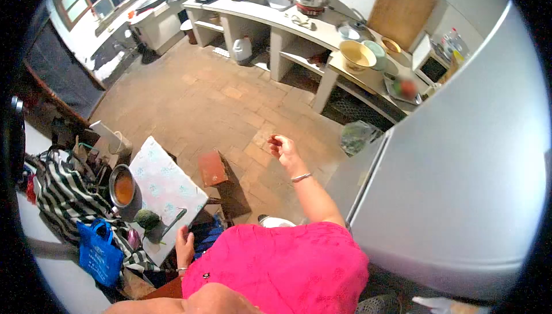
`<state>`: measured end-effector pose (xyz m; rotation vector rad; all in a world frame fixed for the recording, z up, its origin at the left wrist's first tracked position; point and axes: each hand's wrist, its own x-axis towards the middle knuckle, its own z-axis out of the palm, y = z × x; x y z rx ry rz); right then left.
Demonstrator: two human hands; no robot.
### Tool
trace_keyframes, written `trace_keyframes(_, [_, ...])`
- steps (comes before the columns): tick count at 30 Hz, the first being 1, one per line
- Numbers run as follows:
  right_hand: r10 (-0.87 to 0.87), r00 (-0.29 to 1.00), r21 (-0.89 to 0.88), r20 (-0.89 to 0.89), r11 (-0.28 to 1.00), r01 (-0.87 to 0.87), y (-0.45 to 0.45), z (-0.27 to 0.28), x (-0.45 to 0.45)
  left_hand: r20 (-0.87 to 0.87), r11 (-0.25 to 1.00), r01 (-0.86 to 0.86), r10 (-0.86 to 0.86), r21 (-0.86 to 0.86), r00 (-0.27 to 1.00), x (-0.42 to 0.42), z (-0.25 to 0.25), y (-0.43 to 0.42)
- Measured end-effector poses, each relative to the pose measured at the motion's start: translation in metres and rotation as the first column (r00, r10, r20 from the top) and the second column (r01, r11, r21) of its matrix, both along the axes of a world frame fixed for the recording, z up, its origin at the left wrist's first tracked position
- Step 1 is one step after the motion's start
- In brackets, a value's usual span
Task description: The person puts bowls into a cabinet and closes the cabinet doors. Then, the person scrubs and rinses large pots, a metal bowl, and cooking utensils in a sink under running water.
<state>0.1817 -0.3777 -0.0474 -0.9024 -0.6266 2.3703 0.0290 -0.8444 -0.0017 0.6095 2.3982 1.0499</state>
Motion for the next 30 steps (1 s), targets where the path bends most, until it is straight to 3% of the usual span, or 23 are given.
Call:
trace_keyframes(3, [-0.070,0.994,-0.088,0.078,0.993,0.077,0.021,-0.017,0.039,-0.078,0.992,0.118,-0.120,-0.034,0.990,0.007,-0.023,0.017])
trace_keyframes(7, [-0.163,0.984,-0.128,0.078,0.977,0.172,0.046,-0.040,0.070,0.149,0.992,0.129,-0.127,-0.003,0.981,0.009,-0.082,0.017])
trace_keyframes(9, [-0.212,0.976,-0.122,0.055,0.968,0.218,0.067,-0.040,0.077,0.193,0.964,0.265,-0.253,-0.036,0.948,0.009,-0.066,0.038])
trace_keyframes(10, [-0.230,0.971,-0.116,0.056,0.965,0.235,0.079,-0.043,0.079,0.343,0.986,0.167,-0.158,0.004,0.926,0.008,-0.076,0.046])
trace_keyframes(13, [-0.232,0.970,-0.114,0.076,0.964,0.240,0.127,-0.055,0.083,0.380,0.975,0.219,-0.221,0.049,0.898,-0.031,-0.131,0.064])
trace_keyframes(14, [-0.238,0.967,-0.128,0.091,0.960,0.248,0.148,-0.063,0.083,0.354,0.969,0.248,-0.239,0.020,0.904,-0.039,-0.115,0.093])
trace_keyframes(17, [-0.279,0.953,-0.166,0.123,0.941,0.296,0.216,-0.085,0.084,0.368,0.994,0.092,-0.062,-0.066,0.928,-0.050,-0.055,0.207])
trace_keyframes(19, [-0.313,0.937,-0.195,0.154,0.920,0.339,0.254,-0.083,0.086,0.316,0.988,0.150,-0.130,-0.039,0.940,-0.072,-0.072,0.267])
trace_keyframes(22, [-0.299,0.937,-0.173,0.182,0.928,0.330,0.308,-0.074,0.094,0.301,0.962,0.254,-0.272,0.097,0.914,-0.070,-0.037,0.398])
trace_keyframes(25, [-0.254,0.948,-0.101,0.190,0.956,0.276,0.355,-0.060,0.097,0.101,0.899,0.408,-0.426,0.161,0.899,-0.077,-0.029,0.485])
trace_keyframes(30, [-0.204,0.955,-0.025,0.214,0.976,0.214,0.412,-0.044,0.079,0.081,0.891,0.433,-0.446,0.138,0.892,-0.093,-0.011,0.571])
